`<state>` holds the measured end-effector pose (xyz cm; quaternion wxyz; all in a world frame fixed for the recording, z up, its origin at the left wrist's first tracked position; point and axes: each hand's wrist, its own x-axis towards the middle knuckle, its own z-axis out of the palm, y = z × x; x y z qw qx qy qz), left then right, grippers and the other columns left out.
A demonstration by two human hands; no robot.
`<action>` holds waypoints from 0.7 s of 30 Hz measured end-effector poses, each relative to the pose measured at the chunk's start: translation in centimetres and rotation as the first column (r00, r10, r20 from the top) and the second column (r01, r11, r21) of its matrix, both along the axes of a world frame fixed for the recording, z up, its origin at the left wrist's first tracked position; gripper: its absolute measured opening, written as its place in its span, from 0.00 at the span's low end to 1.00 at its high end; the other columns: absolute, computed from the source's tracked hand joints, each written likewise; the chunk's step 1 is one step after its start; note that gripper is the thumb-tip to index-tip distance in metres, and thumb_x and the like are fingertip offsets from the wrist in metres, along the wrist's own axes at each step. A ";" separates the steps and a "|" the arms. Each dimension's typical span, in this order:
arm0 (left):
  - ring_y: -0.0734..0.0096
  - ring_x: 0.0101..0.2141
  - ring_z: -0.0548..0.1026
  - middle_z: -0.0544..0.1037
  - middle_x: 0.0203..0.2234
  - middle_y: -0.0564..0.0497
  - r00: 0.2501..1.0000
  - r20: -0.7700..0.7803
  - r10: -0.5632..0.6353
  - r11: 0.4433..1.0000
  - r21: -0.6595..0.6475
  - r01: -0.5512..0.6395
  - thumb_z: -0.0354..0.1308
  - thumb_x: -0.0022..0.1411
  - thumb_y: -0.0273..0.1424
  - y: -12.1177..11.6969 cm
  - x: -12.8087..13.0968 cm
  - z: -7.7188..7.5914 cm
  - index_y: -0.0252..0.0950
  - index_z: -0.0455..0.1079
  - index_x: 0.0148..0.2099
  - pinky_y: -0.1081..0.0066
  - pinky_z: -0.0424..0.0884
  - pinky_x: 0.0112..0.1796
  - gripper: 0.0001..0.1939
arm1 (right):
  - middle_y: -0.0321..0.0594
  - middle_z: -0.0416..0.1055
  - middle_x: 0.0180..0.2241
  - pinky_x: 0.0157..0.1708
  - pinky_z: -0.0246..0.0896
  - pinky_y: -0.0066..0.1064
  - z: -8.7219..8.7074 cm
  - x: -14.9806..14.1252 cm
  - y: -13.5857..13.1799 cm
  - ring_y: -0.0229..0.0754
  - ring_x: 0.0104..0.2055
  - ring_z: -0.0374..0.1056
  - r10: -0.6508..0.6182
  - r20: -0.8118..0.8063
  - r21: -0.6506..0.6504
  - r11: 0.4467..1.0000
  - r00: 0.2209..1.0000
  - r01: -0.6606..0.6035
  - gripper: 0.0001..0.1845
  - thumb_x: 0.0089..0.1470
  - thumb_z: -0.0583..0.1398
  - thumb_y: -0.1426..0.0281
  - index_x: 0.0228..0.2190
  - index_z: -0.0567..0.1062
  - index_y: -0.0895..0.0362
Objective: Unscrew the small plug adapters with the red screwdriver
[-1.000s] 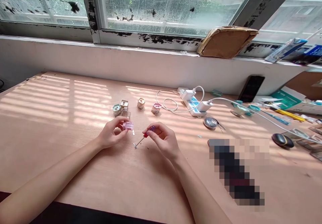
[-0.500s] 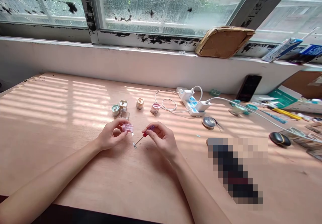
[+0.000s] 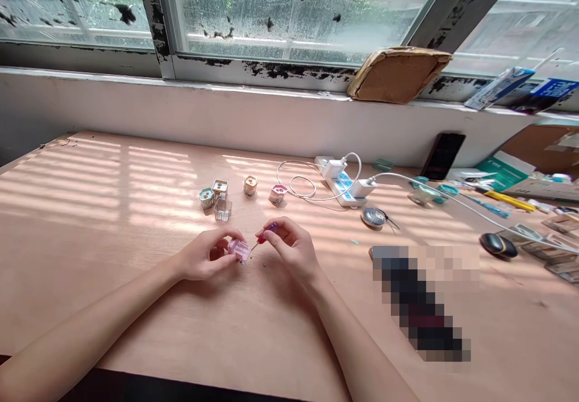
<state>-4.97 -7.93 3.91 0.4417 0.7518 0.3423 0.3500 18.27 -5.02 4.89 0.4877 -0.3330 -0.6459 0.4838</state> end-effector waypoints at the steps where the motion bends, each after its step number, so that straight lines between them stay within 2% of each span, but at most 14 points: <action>1: 0.70 0.28 0.77 0.80 0.35 0.46 1.000 -0.018 -0.011 1.000 0.001 0.011 0.58 0.64 0.29 0.1 0.0 -0.1 0.35 0.66 0.53 0.75 0.69 0.26 0.15 | 0.41 0.77 0.30 0.35 0.74 0.36 0.0 0.0 0.0 0.45 0.32 0.75 0.000 0.000 -0.003 1.000 1.000 0.000 0.14 0.57 0.67 0.59 0.33 0.74 0.55; 8: 0.70 0.28 0.77 0.81 0.35 0.47 0.998 -0.054 -0.023 1.000 -0.005 0.023 0.57 0.64 0.28 0.4 -0.1 0.0 0.36 0.65 0.52 0.75 0.69 0.27 0.14 | 0.41 0.77 0.30 0.35 0.74 0.36 -0.2 0.2 0.2 0.44 0.32 0.75 -0.019 -0.025 -0.006 1.000 1.000 0.018 0.13 0.57 0.67 0.59 0.33 0.74 0.56; 15: 0.67 0.31 0.80 0.82 0.35 0.46 0.998 -0.052 -0.021 0.999 -0.035 0.019 0.58 0.65 0.28 0.4 -0.1 -0.1 0.36 0.65 0.53 0.73 0.71 0.29 0.15 | 0.41 0.77 0.30 0.35 0.74 0.38 -0.1 0.2 0.1 0.45 0.32 0.75 -0.019 -0.003 -0.002 1.000 1.000 0.019 0.14 0.57 0.67 0.58 0.33 0.74 0.56; 19: 0.65 0.33 0.81 0.81 0.36 0.46 1.000 0.007 -0.019 0.999 -0.045 0.019 0.59 0.64 0.29 0.5 -0.1 -0.3 0.35 0.66 0.53 0.72 0.73 0.31 0.15 | 0.41 0.77 0.30 0.35 0.74 0.38 -0.1 0.1 0.0 0.45 0.32 0.75 -0.016 0.006 0.028 0.999 1.000 0.016 0.14 0.58 0.67 0.58 0.33 0.75 0.55; 21: 0.66 0.32 0.80 0.79 0.36 0.46 0.998 0.052 0.026 0.999 -0.042 -0.024 0.60 0.63 0.30 0.5 -0.2 -0.2 0.35 0.67 0.51 0.73 0.73 0.30 0.14 | 0.41 0.77 0.30 0.36 0.75 0.40 -0.1 0.1 0.0 0.46 0.32 0.75 -0.023 0.011 0.030 0.999 1.000 0.023 0.15 0.57 0.67 0.57 0.33 0.75 0.55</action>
